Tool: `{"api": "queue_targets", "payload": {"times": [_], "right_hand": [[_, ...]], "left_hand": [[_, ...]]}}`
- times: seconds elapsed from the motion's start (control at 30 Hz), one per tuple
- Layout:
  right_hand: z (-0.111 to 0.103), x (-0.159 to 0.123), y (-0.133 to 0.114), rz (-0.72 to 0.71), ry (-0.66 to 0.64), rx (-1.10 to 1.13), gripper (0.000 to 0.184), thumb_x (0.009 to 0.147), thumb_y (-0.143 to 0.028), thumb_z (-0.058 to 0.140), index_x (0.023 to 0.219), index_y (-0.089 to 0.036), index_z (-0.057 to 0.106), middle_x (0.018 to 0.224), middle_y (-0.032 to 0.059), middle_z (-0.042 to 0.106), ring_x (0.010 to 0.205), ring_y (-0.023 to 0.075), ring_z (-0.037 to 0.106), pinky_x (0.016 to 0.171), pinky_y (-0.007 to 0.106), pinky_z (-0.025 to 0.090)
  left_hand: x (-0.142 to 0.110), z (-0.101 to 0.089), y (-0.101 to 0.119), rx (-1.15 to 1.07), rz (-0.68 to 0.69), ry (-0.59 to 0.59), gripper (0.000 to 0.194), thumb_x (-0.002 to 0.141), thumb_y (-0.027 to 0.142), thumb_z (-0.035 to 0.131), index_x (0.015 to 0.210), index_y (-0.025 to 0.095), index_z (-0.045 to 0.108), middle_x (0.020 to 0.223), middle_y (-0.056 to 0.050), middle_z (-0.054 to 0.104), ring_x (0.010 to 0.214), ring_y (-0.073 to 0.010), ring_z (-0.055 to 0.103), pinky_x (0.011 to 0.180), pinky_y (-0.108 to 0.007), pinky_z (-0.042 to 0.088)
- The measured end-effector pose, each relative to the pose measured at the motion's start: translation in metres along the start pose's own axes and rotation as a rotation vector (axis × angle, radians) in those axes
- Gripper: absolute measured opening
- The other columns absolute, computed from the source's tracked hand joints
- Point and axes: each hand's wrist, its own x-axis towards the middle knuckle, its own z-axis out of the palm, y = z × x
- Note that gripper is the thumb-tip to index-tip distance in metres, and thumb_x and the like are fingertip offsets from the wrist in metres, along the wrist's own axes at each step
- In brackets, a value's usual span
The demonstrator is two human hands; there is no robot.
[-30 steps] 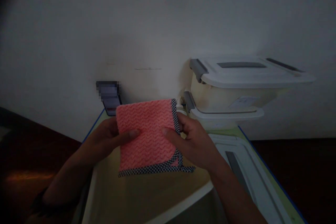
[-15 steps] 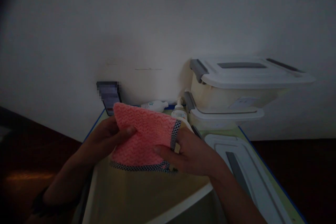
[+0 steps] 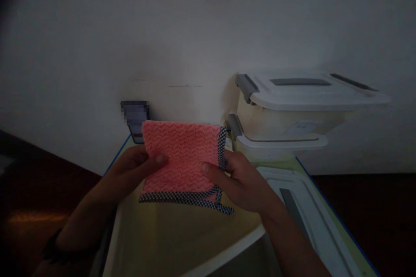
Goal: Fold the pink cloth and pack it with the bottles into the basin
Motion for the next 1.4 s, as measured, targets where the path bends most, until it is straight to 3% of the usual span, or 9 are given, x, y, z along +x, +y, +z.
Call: {"api": "queue_targets", "payload": {"times": [0.23, 0.37, 0.53, 0.8, 0.97, 1.13, 1.23, 1.4], "right_hand": [[0.001, 0.002, -0.002, 0.046, 0.021, 0.059, 0.028, 0.090, -0.036, 0.046, 0.071, -0.019, 0.057, 0.065, -0.0020, 0.056, 0.059, 0.0102, 0.054, 0.050, 0.020, 0.047], [0.000, 0.002, 0.000, 0.036, 0.050, 0.131, 0.021, 0.090, -0.032, 0.047, 0.094, -0.021, 0.065, 0.080, 0.0001, 0.064, 0.075, 0.0135, 0.060, 0.064, 0.024, 0.052], [-0.001, 0.001, 0.003, -0.030, 0.024, 0.107, 0.027, 0.090, -0.023, 0.048, 0.112, -0.029, 0.061, 0.097, -0.0011, 0.067, 0.088, 0.0143, 0.061, 0.082, 0.030, 0.051], [-0.004, 0.002, 0.004, -0.107, 0.033, 0.071, 0.027, 0.089, -0.022, 0.049, 0.110, -0.031, 0.064, 0.096, -0.0011, 0.068, 0.092, 0.0153, 0.063, 0.081, 0.028, 0.053], [-0.002, 0.000, 0.002, -0.058, -0.059, 0.278, 0.030, 0.082, -0.023, 0.061, 0.111, -0.029, 0.062, 0.097, -0.0011, 0.070, 0.087, 0.0148, 0.066, 0.072, 0.024, 0.056], [-0.004, 0.001, 0.001, -0.097, -0.052, 0.254, 0.033, 0.086, -0.022, 0.055, 0.118, -0.032, 0.058, 0.113, -0.0001, 0.065, 0.101, 0.0152, 0.062, 0.086, 0.027, 0.051], [-0.008, 0.003, -0.003, -0.153, -0.040, 0.201, 0.032, 0.086, -0.027, 0.056, 0.116, -0.035, 0.059, 0.112, -0.0014, 0.066, 0.103, 0.0150, 0.061, 0.089, 0.027, 0.049], [-0.010, 0.005, -0.008, -0.192, -0.081, 0.219, 0.024, 0.087, -0.033, 0.053, 0.108, -0.033, 0.066, 0.107, -0.0001, 0.069, 0.100, 0.0159, 0.062, 0.089, 0.028, 0.048]], "left_hand": [[-0.002, -0.003, -0.002, -0.049, -0.047, -0.034, 0.023, 0.084, 0.034, 0.057, 0.076, 0.016, 0.069, 0.073, -0.002, 0.070, 0.063, -0.0121, 0.062, 0.058, -0.021, 0.049], [-0.002, -0.002, -0.001, -0.061, -0.044, -0.055, 0.022, 0.084, 0.030, 0.057, 0.075, 0.015, 0.070, 0.073, -0.002, 0.070, 0.066, -0.0112, 0.062, 0.060, -0.020, 0.048], [0.000, -0.002, -0.002, -0.081, 0.036, 0.026, 0.010, 0.081, 0.024, 0.061, 0.084, 0.017, 0.068, 0.076, -0.001, 0.069, 0.067, -0.0112, 0.061, 0.059, -0.020, 0.048], [-0.002, -0.009, -0.007, -0.186, 0.126, 0.010, 0.012, 0.074, 0.022, 0.069, 0.086, 0.020, 0.070, 0.078, 0.001, 0.069, 0.068, -0.0097, 0.062, 0.063, -0.018, 0.050], [0.000, -0.010, -0.008, -0.234, 0.089, -0.065, 0.018, 0.077, 0.021, 0.067, 0.095, 0.021, 0.068, 0.073, 0.001, 0.069, 0.061, -0.0089, 0.063, 0.061, -0.018, 0.051], [0.000, -0.013, -0.008, -0.203, 0.227, -0.002, 0.013, 0.074, 0.024, 0.071, 0.086, 0.021, 0.073, 0.078, 0.000, 0.070, 0.067, -0.0098, 0.063, 0.061, -0.016, 0.050], [0.000, -0.014, -0.007, -0.193, 0.311, -0.015, 0.019, 0.071, 0.029, 0.073, 0.088, 0.023, 0.074, 0.083, -0.002, 0.071, 0.074, -0.0121, 0.064, 0.065, -0.018, 0.051], [-0.003, -0.011, -0.004, -0.243, 0.299, -0.050, 0.014, 0.074, 0.029, 0.070, 0.087, 0.024, 0.074, 0.076, 0.000, 0.070, 0.061, -0.0082, 0.061, 0.054, -0.015, 0.049]]}}
